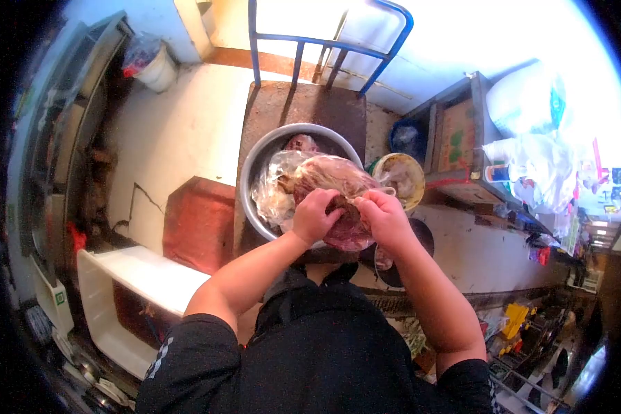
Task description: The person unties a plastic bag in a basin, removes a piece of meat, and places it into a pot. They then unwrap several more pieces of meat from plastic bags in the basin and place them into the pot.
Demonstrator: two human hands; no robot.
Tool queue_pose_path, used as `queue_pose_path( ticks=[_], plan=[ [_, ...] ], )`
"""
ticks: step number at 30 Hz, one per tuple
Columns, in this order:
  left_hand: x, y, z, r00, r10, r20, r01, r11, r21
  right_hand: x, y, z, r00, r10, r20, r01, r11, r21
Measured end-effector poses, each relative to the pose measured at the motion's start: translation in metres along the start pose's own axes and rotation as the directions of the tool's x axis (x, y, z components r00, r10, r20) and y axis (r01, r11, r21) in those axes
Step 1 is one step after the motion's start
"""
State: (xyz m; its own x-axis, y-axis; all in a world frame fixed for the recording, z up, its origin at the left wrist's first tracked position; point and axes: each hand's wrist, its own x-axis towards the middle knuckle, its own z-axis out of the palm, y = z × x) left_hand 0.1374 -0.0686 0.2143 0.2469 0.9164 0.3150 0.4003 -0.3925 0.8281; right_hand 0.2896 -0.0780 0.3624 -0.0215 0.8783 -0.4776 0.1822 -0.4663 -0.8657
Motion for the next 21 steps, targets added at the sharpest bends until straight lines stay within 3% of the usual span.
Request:
queue_pose_path(
  ticks=[3,9,11,14,18,21],
  plan=[
    [0.004,0.002,0.000,1.000,0.014,-0.025,-0.013,0.999,0.040,-0.001,-0.005,0.000,1.000,-0.020,-0.018,0.019,0.998,-0.058],
    [0.012,0.015,0.002,0.997,-0.075,-0.027,0.076,0.997,0.026,0.010,-0.015,0.003,0.999,0.016,-0.046,-0.015,0.999,0.029],
    [0.012,0.016,0.003,0.998,-0.055,0.006,0.054,0.997,0.063,0.017,-0.015,0.000,0.993,0.072,-0.097,-0.050,0.977,0.209],
    [0.010,0.012,0.009,0.997,0.034,0.070,-0.043,0.991,0.130,0.026,-0.008,-0.004,0.987,0.102,-0.122,-0.062,0.953,0.297],
    [0.008,0.016,0.014,0.997,0.076,0.031,-0.080,0.987,0.140,0.025,-0.009,-0.012,0.977,0.158,-0.142,-0.103,0.938,0.331],
    [0.008,0.010,0.011,0.987,0.080,0.139,-0.098,0.986,0.132,0.025,-0.002,-0.015,0.969,0.202,-0.141,-0.133,0.911,0.390]
  ],
)
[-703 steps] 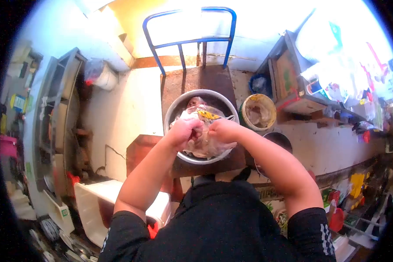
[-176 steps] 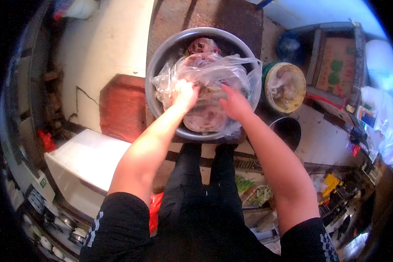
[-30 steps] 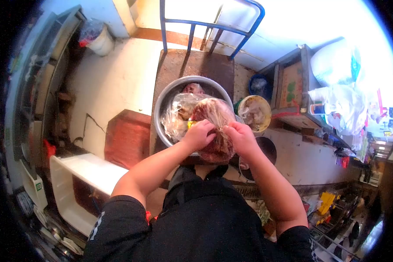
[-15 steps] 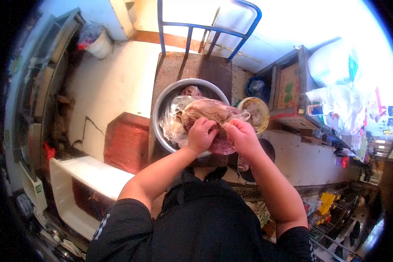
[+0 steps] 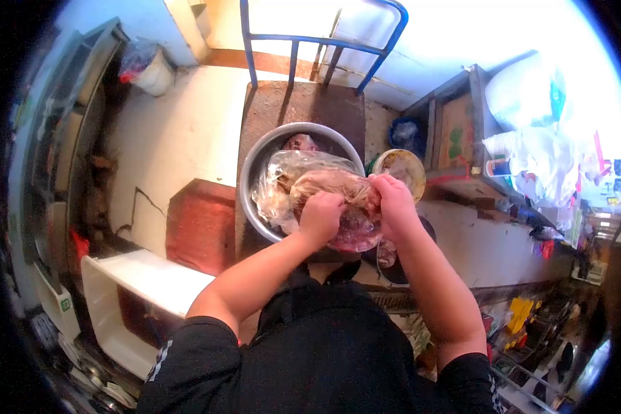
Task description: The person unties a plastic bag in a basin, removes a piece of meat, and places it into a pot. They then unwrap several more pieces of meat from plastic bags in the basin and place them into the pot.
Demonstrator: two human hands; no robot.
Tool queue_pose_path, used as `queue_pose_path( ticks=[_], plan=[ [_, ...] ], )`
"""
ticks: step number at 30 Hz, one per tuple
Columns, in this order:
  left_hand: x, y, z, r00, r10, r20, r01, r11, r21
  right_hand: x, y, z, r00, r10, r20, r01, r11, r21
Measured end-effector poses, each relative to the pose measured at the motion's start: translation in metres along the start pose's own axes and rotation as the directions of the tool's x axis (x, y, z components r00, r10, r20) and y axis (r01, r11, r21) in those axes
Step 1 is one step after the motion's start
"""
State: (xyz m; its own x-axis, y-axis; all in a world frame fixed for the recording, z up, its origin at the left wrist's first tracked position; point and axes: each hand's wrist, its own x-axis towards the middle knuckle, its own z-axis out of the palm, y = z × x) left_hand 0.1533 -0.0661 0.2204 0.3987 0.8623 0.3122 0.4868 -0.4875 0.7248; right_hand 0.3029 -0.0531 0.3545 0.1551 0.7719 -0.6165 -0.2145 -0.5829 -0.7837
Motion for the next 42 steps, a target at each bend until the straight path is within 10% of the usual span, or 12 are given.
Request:
queue_pose_path(
  ticks=[2,7,9,16,22,24,27,34,37,39,41,42],
  plan=[
    [0.004,0.000,-0.004,0.954,-0.221,0.202,0.213,0.975,0.059,0.002,0.004,-0.002,1.000,-0.002,0.008,0.001,0.996,0.095],
    [0.003,-0.021,0.011,0.965,-0.196,0.176,0.150,0.958,0.245,0.015,0.013,-0.002,1.000,-0.026,0.010,0.024,0.989,0.145],
    [0.012,0.001,-0.003,0.844,-0.466,0.265,0.472,0.880,0.045,0.019,0.013,0.001,1.000,-0.015,-0.003,0.016,0.983,0.181],
    [0.011,-0.007,-0.002,0.849,-0.360,0.386,0.245,0.917,0.315,-0.002,0.011,0.018,0.993,0.032,0.111,-0.030,0.999,-0.013],
    [0.011,-0.008,-0.001,0.936,-0.350,-0.040,0.345,0.934,-0.086,0.011,0.003,0.009,0.989,-0.024,0.147,0.020,0.999,0.028],
    [0.013,-0.006,0.004,0.773,-0.632,0.052,0.601,0.704,-0.380,0.008,-0.004,0.013,0.988,-0.045,0.146,0.046,0.999,-0.001],
    [0.023,-0.008,0.007,0.733,-0.677,0.066,0.619,0.624,-0.476,0.016,-0.009,0.010,0.984,-0.088,0.158,0.097,0.994,-0.053],
    [0.033,-0.025,0.006,0.696,-0.685,0.215,0.708,0.604,-0.367,0.041,-0.008,0.006,0.978,-0.122,0.172,0.138,0.987,-0.080],
    [0.033,-0.039,0.005,0.656,-0.646,0.390,0.727,0.402,-0.557,0.061,0.004,-0.008,0.968,-0.162,0.190,0.193,0.968,-0.162],
    [0.031,-0.048,0.007,0.544,-0.563,0.622,0.736,-0.035,-0.676,0.060,0.005,-0.013,0.978,-0.155,0.140,0.179,0.968,-0.174],
    [0.032,-0.045,0.001,0.548,-0.574,0.609,0.740,-0.007,-0.673,0.055,0.011,-0.015,0.984,-0.152,0.095,0.167,0.968,-0.184],
    [0.035,-0.038,-0.005,0.552,-0.582,0.596,0.743,0.019,-0.669,0.049,0.023,-0.017,0.910,-0.414,-0.031,0.343,0.792,-0.505]
  ],
)
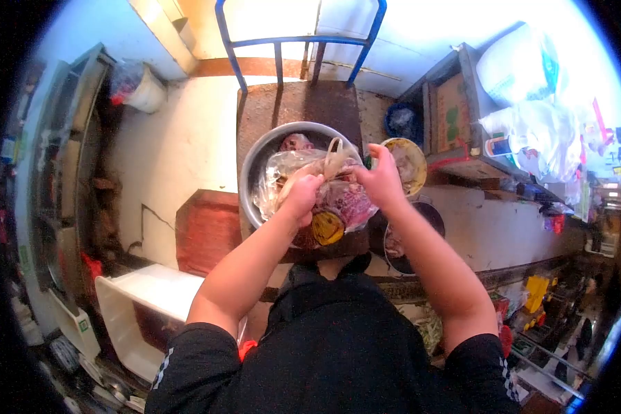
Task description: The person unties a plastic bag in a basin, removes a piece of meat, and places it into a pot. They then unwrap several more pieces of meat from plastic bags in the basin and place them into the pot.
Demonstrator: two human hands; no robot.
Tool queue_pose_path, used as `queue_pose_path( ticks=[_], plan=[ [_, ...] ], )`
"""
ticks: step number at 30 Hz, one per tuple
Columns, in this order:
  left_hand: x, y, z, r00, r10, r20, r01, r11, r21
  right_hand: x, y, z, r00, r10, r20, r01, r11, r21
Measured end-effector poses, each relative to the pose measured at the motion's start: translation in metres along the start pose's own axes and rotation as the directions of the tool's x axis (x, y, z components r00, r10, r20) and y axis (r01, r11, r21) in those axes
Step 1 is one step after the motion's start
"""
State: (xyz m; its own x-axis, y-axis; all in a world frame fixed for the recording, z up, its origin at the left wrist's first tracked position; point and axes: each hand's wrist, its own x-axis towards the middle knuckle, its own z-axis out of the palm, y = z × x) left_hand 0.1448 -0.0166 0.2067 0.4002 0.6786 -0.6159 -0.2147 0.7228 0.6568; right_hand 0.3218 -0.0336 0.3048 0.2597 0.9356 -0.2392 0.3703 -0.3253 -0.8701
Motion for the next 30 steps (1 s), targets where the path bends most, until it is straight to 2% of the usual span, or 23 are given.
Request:
queue_pose_path(
  ticks=[1,2,3,4,5,7,9,11,13,14,16,20,22,26,28,30],
  plan=[
    [-0.007,0.005,0.004,1.000,0.001,0.000,-0.001,1.000,0.003,-0.011,0.010,0.003,0.955,-0.241,-0.171,0.167,0.918,-0.360],
    [-0.016,0.008,0.008,0.999,-0.009,-0.033,0.011,0.998,0.061,-0.019,0.020,0.007,0.987,-0.156,-0.023,0.138,0.923,-0.358],
    [-0.021,0.009,0.011,0.998,-0.016,-0.068,0.024,0.993,0.119,-0.033,0.017,0.016,0.970,-0.231,0.070,0.240,0.894,-0.379],
    [-0.022,0.006,0.014,0.998,-0.016,-0.068,0.024,0.992,0.123,-0.045,0.014,0.021,0.972,-0.023,0.233,0.126,0.891,-0.436],
    [-0.023,0.003,0.017,0.996,0.025,-0.085,-0.018,0.996,0.086,-0.050,0.031,0.033,0.945,-0.014,0.328,0.180,0.858,-0.481],
    [-0.025,-0.003,0.024,0.993,0.065,-0.100,-0.059,0.997,0.056,-0.055,0.030,0.044,0.952,0.046,0.301,0.118,0.856,-0.503],
    [-0.029,-0.003,0.031,0.967,0.160,-0.197,-0.149,0.986,0.068,-0.055,0.031,0.048,0.961,0.023,0.275,0.125,0.851,-0.510],
    [-0.033,0.001,0.035,0.960,0.170,-0.224,-0.153,0.984,0.093,-0.056,0.035,0.053,0.969,0.004,0.247,0.129,0.845,-0.519],
    [-0.034,0.006,0.037,0.951,0.182,-0.249,-0.157,0.981,0.118,-0.054,0.041,0.061,0.973,-0.104,0.204,0.204,0.800,-0.565],
    [-0.034,0.007,0.037,0.948,0.200,-0.249,-0.176,0.978,0.113,-0.053,0.046,0.064,0.974,-0.103,0.200,0.200,0.804,-0.561],
    [-0.033,0.009,0.036,0.944,0.217,-0.250,-0.194,0.974,0.113,-0.050,0.055,0.069,0.918,-0.345,0.198,0.394,0.725,-0.565],
    [-0.028,0.017,0.036,0.940,0.218,-0.261,-0.187,0.972,0.139,-0.040,0.050,0.076,0.931,-0.330,0.155,0.357,0.739,-0.571],
    [-0.024,0.017,0.031,0.936,0.237,-0.260,-0.198,0.966,0.165,-0.039,0.047,0.081,0.951,-0.252,0.180,0.308,0.719,-0.623],
    [-0.026,0.021,0.031,0.946,0.216,-0.243,-0.183,0.971,0.153,-0.029,0.044,0.086,0.954,-0.240,0.182,0.301,0.725,-0.620],
    [-0.024,0.019,0.032,0.943,0.233,-0.237,-0.200,0.967,0.156,-0.021,0.043,0.087,0.974,-0.133,0.183,0.220,0.745,-0.630],
    [-0.027,0.024,0.034,0.950,0.206,-0.235,-0.173,0.973,0.153,-0.017,0.039,0.086,0.978,-0.112,0.177,0.199,0.756,-0.623]
  ],
)
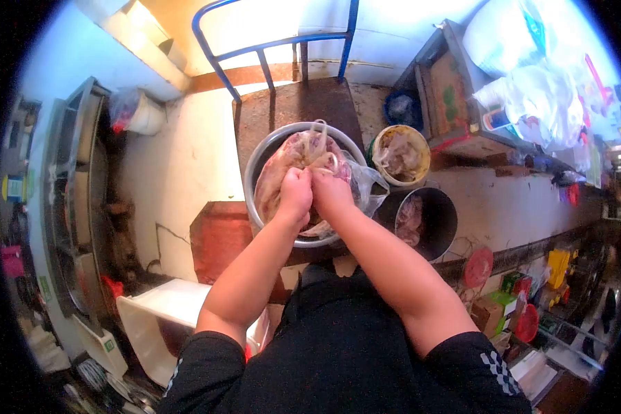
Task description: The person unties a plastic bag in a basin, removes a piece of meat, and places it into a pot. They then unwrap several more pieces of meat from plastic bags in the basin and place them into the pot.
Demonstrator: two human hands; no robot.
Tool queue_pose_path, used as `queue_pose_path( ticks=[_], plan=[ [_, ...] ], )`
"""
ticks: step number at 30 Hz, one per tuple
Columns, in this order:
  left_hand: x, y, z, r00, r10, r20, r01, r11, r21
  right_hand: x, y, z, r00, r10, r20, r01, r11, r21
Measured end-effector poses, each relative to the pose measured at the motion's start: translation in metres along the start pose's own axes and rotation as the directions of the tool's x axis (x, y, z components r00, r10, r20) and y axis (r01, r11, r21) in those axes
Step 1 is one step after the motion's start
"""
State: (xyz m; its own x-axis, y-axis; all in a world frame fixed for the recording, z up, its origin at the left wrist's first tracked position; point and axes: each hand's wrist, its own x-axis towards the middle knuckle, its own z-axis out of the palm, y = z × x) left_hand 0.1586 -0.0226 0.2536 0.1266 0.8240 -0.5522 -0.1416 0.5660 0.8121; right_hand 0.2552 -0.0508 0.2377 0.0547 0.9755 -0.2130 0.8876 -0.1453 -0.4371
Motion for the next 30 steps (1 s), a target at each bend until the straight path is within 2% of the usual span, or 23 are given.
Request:
queue_pose_path(
  ticks=[2,4,5,7,11,13,17,19,23,24,25,26,27,29,30],
  plan=[
    [-0.009,0.007,0.001,1.000,-0.029,0.004,0.029,1.000,0.007,0.007,0.005,-0.001,1.000,0.020,0.011,-0.021,1.000,0.018],
    [-0.021,0.015,0.005,0.999,-0.044,0.012,0.042,0.987,0.154,0.024,0.026,0.000,0.992,0.091,-0.084,-0.095,0.994,-0.047],
    [-0.015,0.001,0.003,0.999,-0.019,0.029,0.018,0.999,0.039,0.026,0.031,-0.010,1.000,0.019,0.012,-0.018,0.999,-0.031],
    [-0.028,0.033,0.011,0.997,-0.073,0.010,0.071,0.986,0.154,0.024,0.030,-0.024,0.996,0.032,-0.081,-0.037,0.997,-0.062],
    [-0.022,0.031,-0.001,0.997,-0.060,0.044,0.054,0.990,0.132,0.021,0.025,-0.045,0.997,-0.022,-0.072,0.014,0.993,-0.117],
    [-0.027,0.034,-0.001,0.997,-0.062,0.056,0.035,0.917,0.398,0.021,0.031,-0.042,0.998,-0.016,0.065,0.029,0.977,-0.210],
    [-0.023,0.030,0.000,0.994,-0.043,0.100,-0.005,0.896,0.443,0.024,0.036,-0.044,0.998,0.035,0.048,-0.026,0.986,-0.167],
    [-0.024,0.035,0.000,0.990,0.030,0.134,-0.117,0.694,0.710,0.029,0.034,-0.053,0.993,0.098,0.070,-0.085,0.983,-0.165],
    [-0.032,0.055,0.003,0.982,0.072,0.175,-0.182,0.610,0.771,0.031,0.033,-0.062,0.990,0.089,0.113,-0.070,0.984,-0.163],
    [-0.034,0.060,0.002,0.988,0.093,0.126,-0.157,0.557,0.815,0.029,0.026,-0.070,0.990,0.093,0.109,-0.074,0.984,-0.164],
    [-0.035,0.062,-0.002,0.990,0.118,0.074,-0.124,0.506,0.854,0.028,0.017,-0.077,0.992,0.027,0.121,-0.010,0.990,-0.139],
    [-0.009,0.023,-0.026,0.910,0.392,0.136,-0.312,0.430,0.847,0.025,0.007,-0.081,0.990,-0.040,0.132,0.055,0.992,-0.111],
    [-0.013,0.021,-0.026,0.910,0.391,0.135,-0.311,0.430,0.847,0.023,0.001,-0.081,0.990,-0.040,0.133,0.055,0.992,-0.111],
    [-0.020,0.020,-0.027,0.910,0.406,0.083,-0.354,0.657,0.665,0.021,-0.014,-0.081,0.982,-0.105,0.158,0.118,0.990,-0.076],
    [-0.022,0.019,-0.029,0.909,0.409,0.082,-0.356,0.657,0.665,0.018,-0.018,-0.083,0.986,-0.103,0.130,0.111,0.992,-0.053]
  ],
)
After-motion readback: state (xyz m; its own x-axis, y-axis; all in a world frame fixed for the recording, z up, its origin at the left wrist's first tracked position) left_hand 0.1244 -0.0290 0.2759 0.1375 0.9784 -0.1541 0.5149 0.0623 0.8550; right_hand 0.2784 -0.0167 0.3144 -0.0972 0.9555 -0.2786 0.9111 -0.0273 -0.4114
